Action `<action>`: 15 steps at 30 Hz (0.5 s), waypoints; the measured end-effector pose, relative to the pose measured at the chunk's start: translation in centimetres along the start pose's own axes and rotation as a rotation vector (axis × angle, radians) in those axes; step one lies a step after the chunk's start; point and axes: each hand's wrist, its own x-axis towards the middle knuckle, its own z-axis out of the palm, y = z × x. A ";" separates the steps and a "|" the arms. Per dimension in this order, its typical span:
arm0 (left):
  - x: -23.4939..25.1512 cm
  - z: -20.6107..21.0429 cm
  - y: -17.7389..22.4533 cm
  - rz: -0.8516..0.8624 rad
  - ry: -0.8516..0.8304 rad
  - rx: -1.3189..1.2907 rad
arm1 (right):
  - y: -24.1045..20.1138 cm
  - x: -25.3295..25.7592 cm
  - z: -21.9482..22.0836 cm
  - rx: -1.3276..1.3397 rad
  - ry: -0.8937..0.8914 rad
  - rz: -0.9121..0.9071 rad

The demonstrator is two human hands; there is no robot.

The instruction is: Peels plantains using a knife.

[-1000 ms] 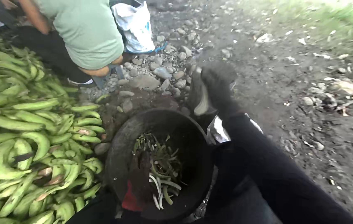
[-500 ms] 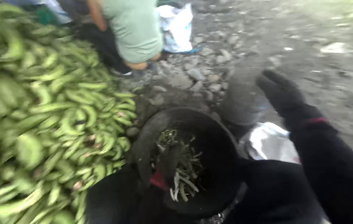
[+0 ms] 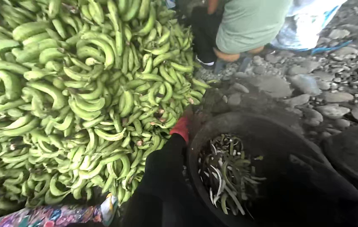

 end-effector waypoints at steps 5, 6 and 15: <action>6.7 -4.2 -7.0 -0.101 0.300 0.424 | 1.1 -0.8 1.5 0.036 -0.144 0.119; 7.6 -4.9 -8.4 -0.122 0.356 0.474 | 1.1 -0.6 1.7 0.011 -0.168 0.174; 13.1 -5.2 -15.3 -0.168 0.218 0.742 | 5.8 2.2 3.8 -0.092 -0.287 0.286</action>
